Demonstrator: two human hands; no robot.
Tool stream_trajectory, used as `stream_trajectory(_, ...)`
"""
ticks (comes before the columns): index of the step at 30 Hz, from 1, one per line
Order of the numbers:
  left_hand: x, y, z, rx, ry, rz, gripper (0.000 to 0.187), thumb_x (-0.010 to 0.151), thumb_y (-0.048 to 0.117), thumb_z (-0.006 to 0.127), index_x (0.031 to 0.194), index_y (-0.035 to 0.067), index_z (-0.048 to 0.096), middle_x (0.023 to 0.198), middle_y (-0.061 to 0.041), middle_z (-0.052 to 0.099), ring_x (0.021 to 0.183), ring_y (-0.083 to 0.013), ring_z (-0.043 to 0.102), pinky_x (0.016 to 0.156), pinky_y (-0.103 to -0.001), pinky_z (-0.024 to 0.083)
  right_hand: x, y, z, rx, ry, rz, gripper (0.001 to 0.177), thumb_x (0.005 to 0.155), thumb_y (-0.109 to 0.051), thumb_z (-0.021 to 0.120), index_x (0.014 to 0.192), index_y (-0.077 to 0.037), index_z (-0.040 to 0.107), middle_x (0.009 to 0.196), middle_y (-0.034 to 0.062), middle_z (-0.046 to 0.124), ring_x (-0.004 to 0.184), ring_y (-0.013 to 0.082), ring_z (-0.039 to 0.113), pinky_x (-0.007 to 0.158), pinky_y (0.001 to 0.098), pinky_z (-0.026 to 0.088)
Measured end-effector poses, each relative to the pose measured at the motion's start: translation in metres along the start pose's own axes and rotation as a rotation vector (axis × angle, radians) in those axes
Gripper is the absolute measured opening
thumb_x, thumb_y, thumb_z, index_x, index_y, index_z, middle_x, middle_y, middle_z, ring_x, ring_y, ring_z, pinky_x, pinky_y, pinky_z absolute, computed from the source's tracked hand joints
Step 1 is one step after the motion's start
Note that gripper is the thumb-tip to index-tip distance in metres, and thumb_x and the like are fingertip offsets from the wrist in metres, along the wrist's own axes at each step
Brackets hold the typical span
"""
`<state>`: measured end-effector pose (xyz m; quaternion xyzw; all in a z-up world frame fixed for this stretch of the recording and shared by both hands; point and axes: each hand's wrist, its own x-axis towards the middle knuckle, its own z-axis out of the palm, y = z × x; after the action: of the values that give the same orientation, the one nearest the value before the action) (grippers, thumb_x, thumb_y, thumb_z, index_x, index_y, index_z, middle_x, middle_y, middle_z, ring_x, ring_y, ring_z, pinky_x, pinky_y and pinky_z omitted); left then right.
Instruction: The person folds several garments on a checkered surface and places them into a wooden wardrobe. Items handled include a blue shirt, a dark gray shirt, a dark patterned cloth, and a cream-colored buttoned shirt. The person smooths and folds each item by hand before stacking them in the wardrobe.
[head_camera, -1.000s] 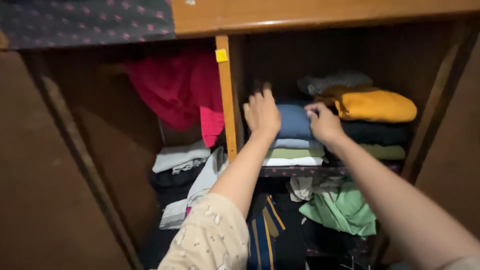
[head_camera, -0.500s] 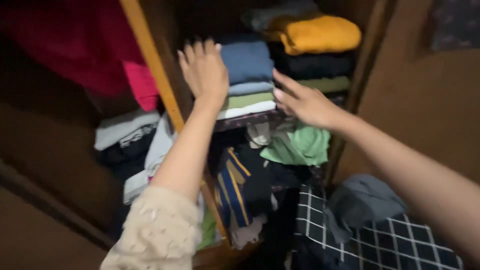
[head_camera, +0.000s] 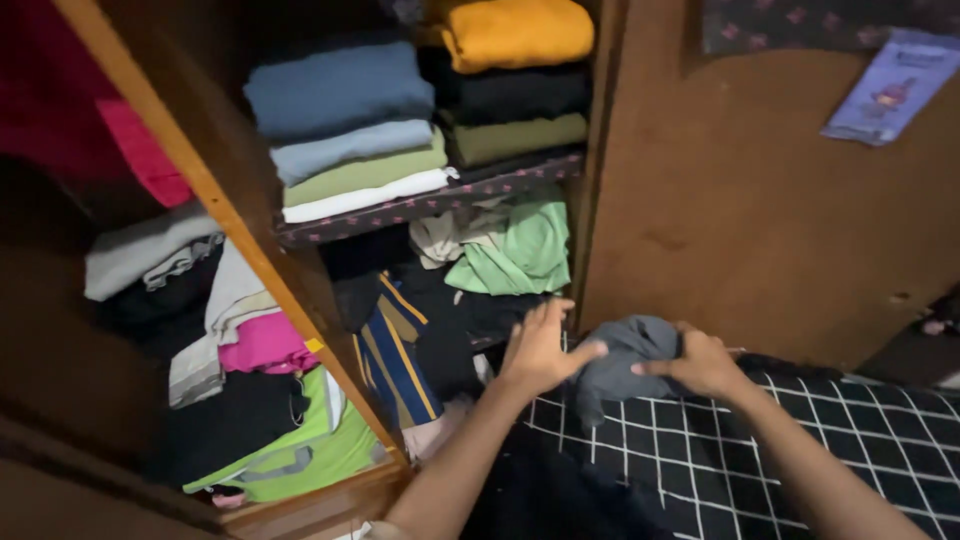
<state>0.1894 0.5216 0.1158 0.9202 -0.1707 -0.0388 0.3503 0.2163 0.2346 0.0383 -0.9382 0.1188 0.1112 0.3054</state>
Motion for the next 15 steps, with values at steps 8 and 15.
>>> stream_trajectory(8,0.013,0.01,0.054,-0.513,-0.211,-0.09,0.093,0.063,0.054,0.09,0.136,0.006,0.059,0.123,-0.022,0.07,0.124,-0.035,0.065,0.104,-0.045,0.052,-0.087,-0.009,-0.061,0.772,0.047,-0.041,0.053,0.084,-0.013,0.08,0.136,-0.011,0.068,0.119,0.0273,0.071,0.111,0.0395,0.066,0.094,0.0555,0.052)
stream_trajectory(15,0.0,0.076,0.04,-0.689,-0.15,0.176,0.029,0.097,0.026,0.064,0.111,0.001,0.069,0.096,-0.003,0.069,0.084,-0.0106,0.06,0.078,-0.023,0.049,-0.153,0.006,-0.122,0.837,0.027,0.047,0.063,0.097,-0.037,0.05,0.136,0.013,0.056,0.118,0.0359,0.064,0.098,0.0414,0.063,0.082,0.046,0.049)
